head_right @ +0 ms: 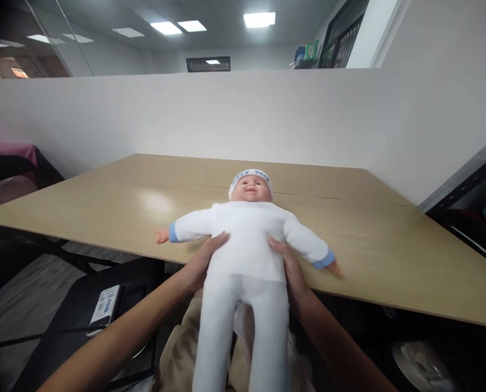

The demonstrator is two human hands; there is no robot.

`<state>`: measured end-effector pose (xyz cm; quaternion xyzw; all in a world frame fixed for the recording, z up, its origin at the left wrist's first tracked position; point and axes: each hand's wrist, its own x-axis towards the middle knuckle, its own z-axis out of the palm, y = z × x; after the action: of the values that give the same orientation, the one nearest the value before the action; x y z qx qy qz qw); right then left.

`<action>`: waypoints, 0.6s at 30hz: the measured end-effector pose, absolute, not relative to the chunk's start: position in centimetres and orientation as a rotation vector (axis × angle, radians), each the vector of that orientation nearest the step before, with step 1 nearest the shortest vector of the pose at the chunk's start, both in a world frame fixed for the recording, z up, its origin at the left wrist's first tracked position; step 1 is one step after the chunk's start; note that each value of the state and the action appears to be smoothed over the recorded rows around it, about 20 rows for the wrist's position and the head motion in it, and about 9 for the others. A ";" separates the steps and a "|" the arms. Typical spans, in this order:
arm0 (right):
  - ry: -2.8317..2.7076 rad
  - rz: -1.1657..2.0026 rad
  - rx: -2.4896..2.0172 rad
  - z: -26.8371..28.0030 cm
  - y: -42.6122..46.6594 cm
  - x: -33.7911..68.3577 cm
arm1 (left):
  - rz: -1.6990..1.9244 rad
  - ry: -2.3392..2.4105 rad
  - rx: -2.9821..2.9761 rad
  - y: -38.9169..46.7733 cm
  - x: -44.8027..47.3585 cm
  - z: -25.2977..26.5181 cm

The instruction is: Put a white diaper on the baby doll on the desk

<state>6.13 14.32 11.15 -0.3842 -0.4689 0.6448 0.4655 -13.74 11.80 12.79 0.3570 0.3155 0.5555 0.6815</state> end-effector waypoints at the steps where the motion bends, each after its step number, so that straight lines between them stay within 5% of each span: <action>1: -1.062 1.659 -0.912 11.2 15.0 5.6 | 1.235 0.686 0.736 12.7 -13.3 13.0; 6: -0.900 1.860 -0.949 10.7 18.5 5.8 | 1.186 0.657 0.586 16.3 -12.6 12.7; 18: -1.240 1.607 -0.954 8.8 28.6 7.0 | 1.203 0.719 0.612 25.3 -12.0 10.6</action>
<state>7.00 28.58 8.79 -0.3833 -0.4978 0.6454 0.4344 -12.02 25.29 10.56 0.2771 0.3255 0.5444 0.7217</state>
